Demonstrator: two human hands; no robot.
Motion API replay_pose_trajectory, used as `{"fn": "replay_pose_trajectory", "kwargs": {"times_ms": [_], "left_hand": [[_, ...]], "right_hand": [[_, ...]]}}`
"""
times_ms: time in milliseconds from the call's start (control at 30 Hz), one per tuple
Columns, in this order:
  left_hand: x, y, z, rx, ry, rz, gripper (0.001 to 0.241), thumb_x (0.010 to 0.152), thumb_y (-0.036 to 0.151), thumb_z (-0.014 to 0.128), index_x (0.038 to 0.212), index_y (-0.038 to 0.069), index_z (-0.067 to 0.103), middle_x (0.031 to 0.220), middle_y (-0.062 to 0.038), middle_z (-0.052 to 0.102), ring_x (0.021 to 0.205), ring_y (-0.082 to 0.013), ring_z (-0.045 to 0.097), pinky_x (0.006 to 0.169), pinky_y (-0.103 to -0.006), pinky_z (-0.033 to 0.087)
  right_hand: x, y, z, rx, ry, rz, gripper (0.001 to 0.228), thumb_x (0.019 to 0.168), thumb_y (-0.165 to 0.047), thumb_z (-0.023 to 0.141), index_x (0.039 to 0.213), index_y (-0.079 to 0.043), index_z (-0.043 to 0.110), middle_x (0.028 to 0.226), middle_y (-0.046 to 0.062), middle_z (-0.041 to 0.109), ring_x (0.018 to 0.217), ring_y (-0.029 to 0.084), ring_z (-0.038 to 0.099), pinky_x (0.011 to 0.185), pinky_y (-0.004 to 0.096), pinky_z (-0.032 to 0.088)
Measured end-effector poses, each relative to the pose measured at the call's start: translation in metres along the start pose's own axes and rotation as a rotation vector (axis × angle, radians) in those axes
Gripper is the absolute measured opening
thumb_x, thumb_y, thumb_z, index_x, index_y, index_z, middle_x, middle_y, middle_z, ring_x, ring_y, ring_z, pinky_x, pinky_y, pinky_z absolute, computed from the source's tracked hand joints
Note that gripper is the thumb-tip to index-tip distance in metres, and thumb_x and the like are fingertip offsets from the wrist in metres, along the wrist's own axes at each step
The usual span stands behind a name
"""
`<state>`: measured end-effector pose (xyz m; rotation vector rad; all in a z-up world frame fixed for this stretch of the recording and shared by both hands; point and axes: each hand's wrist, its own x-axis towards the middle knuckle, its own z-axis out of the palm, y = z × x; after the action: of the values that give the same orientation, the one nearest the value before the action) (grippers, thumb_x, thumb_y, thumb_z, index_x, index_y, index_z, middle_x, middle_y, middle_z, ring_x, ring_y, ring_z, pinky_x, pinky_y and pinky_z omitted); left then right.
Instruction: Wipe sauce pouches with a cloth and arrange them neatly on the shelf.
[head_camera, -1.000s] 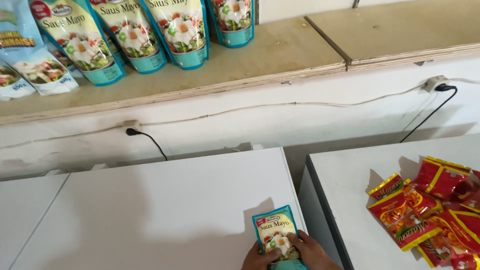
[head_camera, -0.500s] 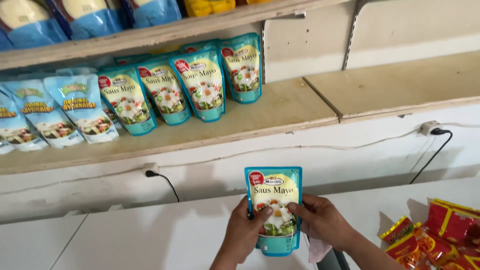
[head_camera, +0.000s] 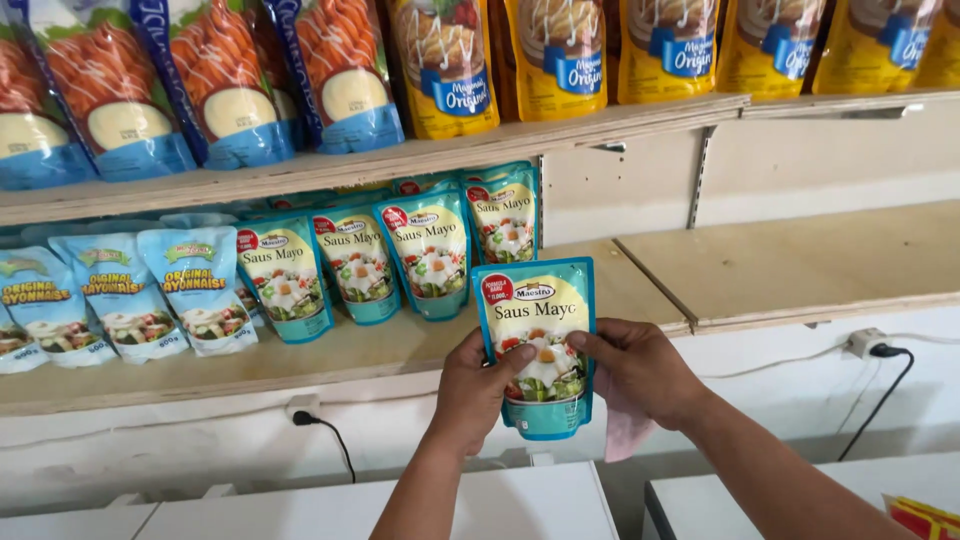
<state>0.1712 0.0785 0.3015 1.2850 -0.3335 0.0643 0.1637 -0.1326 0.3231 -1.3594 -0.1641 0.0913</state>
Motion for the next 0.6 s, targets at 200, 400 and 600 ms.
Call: {"fn": "replay_pose_trajectory", "kwargs": {"times_ms": [200,400,600], "left_hand": [[0.061,0.027,0.0,-0.012,-0.093,0.1,0.029,0.087,0.012,0.076,0.114,0.004,0.072,0.108,-0.008,0.079,0.096,-0.0145,0.075,0.082,-0.0327,0.062],[0.125,0.018,-0.003,0.082,-0.038,0.204,0.027,0.086,0.005,0.076,0.112,0.005,0.074,0.107,-0.006,0.08,0.095,-0.0139,0.075,0.084,-0.0312,0.061],[0.146,0.018,-0.003,0.309,0.054,0.26,0.028,0.086,0.009,0.077,0.113,0.005,0.072,0.106,-0.006,0.081,0.091,-0.0124,0.074,0.082,-0.0309,0.06]], "right_hand": [[0.045,-0.052,-0.003,-0.024,-0.032,-0.131,0.031,0.093,-0.014,0.064,0.113,0.008,0.073,0.105,0.017,0.079,0.091,0.02,0.075,0.084,0.036,0.065],[0.114,-0.054,-0.023,-0.058,-0.049,-0.188,0.027,0.089,-0.009,0.073,0.108,0.01,0.075,0.103,0.017,0.079,0.091,0.02,0.075,0.085,0.033,0.063],[0.151,-0.036,-0.033,-0.143,0.053,-0.211,0.025,0.092,-0.014,0.075,0.105,0.007,0.079,0.089,0.009,0.078,0.074,0.011,0.065,0.065,0.027,0.054]]}}
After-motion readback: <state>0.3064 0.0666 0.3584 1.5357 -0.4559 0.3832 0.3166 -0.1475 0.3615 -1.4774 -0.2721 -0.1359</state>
